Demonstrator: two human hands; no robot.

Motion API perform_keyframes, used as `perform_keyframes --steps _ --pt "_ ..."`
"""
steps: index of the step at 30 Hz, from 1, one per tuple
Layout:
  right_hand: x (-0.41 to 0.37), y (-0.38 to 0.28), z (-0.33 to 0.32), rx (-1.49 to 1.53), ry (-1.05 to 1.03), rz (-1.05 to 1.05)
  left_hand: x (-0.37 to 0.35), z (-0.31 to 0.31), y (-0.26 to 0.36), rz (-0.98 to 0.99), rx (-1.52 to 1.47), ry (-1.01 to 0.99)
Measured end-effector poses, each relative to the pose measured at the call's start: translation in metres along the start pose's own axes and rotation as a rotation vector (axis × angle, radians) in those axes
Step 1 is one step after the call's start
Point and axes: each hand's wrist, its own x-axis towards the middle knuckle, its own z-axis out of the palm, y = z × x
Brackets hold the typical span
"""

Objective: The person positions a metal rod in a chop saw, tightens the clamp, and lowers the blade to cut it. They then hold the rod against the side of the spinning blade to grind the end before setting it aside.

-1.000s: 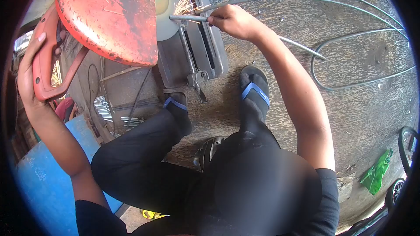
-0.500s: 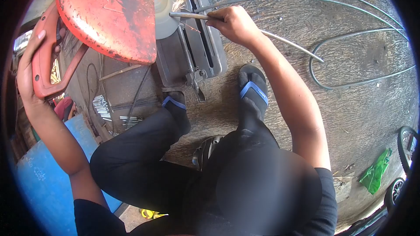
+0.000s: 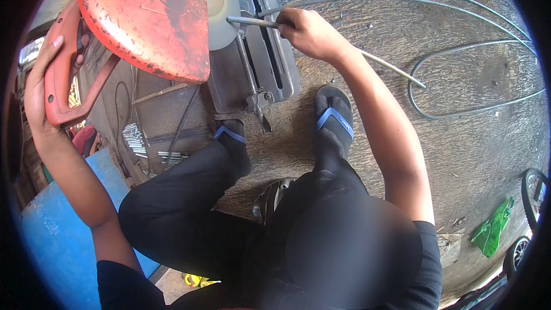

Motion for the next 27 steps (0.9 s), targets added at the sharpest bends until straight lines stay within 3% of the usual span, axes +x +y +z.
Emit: perform_keyframes --steps 19,27 --pt "-0.005 0.009 0.022 0.071 0.274 -0.079 0.000 0.003 -0.001 -0.007 0.000 0.072" --pt "-0.009 0.003 0.026 0.077 0.259 -0.036 0.003 -0.002 0.000 0.019 0.045 0.019"
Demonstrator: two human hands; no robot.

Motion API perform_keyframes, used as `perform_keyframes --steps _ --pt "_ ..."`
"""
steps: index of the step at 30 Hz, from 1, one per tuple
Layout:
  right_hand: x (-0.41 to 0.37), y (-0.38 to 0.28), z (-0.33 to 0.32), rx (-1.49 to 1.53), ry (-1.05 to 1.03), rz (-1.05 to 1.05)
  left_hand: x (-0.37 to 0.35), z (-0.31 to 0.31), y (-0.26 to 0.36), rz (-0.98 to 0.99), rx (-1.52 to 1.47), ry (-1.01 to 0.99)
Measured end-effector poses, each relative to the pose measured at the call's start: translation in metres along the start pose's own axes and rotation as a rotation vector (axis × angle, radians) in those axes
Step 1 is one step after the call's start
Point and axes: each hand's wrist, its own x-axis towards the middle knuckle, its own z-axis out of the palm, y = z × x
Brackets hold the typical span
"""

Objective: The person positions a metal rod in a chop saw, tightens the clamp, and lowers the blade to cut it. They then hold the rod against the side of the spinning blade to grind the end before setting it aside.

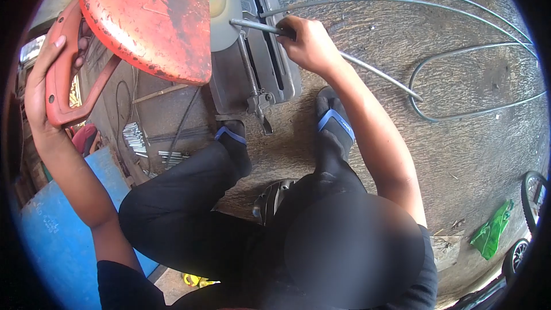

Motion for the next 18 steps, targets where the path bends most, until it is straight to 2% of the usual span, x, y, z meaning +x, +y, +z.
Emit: perform_keyframes --steps 2,4,10,12,18 --pt "0.002 -0.004 -0.002 -0.008 -0.035 0.006 0.007 -0.013 -0.004 -0.051 -0.025 -0.142" --pt "0.004 -0.009 -0.009 0.015 -0.132 0.126 0.003 -0.008 -0.003 -0.025 -0.021 -0.109" --pt "0.008 -0.013 -0.016 -0.030 -0.171 0.124 -0.001 0.001 0.000 0.004 -0.021 -0.010" --pt "0.006 -0.008 -0.010 -0.014 -0.162 0.026 -0.001 0.001 0.000 0.003 -0.025 -0.011" --pt "0.003 -0.004 -0.005 -0.054 -0.120 -0.036 -0.002 0.002 -0.001 -0.017 -0.047 0.020"
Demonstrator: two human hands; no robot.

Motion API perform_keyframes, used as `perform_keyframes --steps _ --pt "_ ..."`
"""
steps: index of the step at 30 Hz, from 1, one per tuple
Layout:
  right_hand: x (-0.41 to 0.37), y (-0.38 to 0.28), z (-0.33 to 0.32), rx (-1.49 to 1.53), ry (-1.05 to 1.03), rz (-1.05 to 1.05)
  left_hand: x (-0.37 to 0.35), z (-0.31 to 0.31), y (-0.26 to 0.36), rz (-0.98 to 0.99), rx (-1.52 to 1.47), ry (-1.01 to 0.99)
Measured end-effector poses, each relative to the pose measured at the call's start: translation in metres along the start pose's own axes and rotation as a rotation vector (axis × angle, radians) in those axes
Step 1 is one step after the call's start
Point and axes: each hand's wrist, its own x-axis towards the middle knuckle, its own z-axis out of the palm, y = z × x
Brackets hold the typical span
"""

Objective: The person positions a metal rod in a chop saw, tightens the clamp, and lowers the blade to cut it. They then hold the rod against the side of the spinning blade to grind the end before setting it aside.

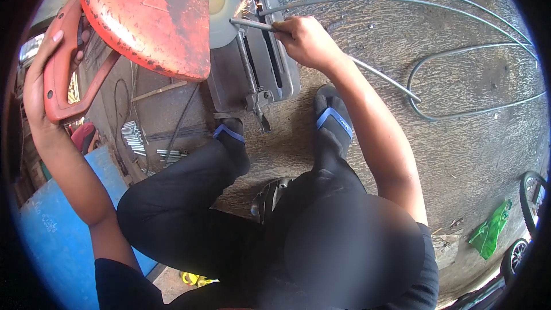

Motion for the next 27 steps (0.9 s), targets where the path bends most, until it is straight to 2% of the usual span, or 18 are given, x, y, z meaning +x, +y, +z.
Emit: perform_keyframes --steps 12,14,17,19,23,27 --pt "-0.003 0.006 0.009 -0.047 0.136 -0.031 -0.001 0.004 0.001 0.014 0.012 0.011" --pt "-0.003 0.005 0.010 -0.037 0.155 -0.029 0.004 -0.006 -0.002 0.011 0.006 -0.066" --pt "-0.002 -0.005 0.008 0.103 0.175 0.077 0.009 -0.016 -0.005 -0.012 0.019 -0.118" --pt "0.003 -0.016 -0.004 0.137 0.002 0.253 0.008 -0.016 -0.005 -0.015 0.024 -0.102" --pt "0.006 -0.010 -0.008 0.084 0.043 0.128 0.001 -0.003 -0.001 0.021 0.041 -0.049" --pt "0.005 -0.009 -0.007 0.075 0.046 0.100 0.002 -0.002 -0.001 0.016 0.018 -0.059"
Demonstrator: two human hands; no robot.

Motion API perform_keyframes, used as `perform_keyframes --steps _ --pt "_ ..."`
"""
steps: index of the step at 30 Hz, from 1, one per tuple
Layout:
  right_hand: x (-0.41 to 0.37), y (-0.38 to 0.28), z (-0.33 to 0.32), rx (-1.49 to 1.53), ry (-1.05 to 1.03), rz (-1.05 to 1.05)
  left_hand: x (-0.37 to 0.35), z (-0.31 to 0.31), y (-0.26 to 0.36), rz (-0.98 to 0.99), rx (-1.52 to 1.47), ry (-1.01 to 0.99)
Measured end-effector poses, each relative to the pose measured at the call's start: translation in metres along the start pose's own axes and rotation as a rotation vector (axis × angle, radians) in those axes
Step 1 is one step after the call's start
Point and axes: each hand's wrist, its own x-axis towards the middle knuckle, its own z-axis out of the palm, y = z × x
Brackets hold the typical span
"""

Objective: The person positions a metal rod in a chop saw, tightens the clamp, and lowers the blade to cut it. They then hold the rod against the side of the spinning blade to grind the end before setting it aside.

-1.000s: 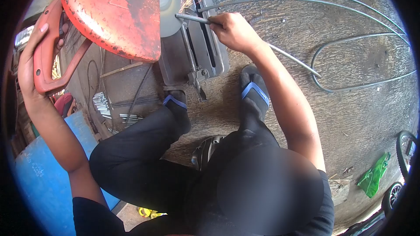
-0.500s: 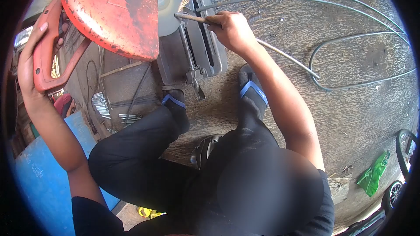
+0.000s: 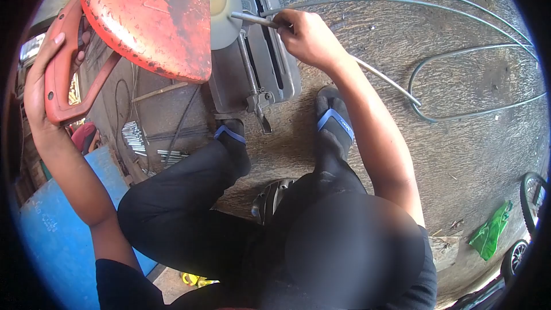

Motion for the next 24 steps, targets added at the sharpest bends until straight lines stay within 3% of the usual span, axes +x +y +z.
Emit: perform_keyframes --steps 8,24 --pt "0.000 0.002 0.011 -0.048 0.088 -0.148 -0.004 0.007 0.001 0.003 -0.035 0.076" --pt "-0.001 0.006 0.022 -0.046 0.211 -0.161 -0.002 0.002 0.002 -0.035 -0.052 0.067"
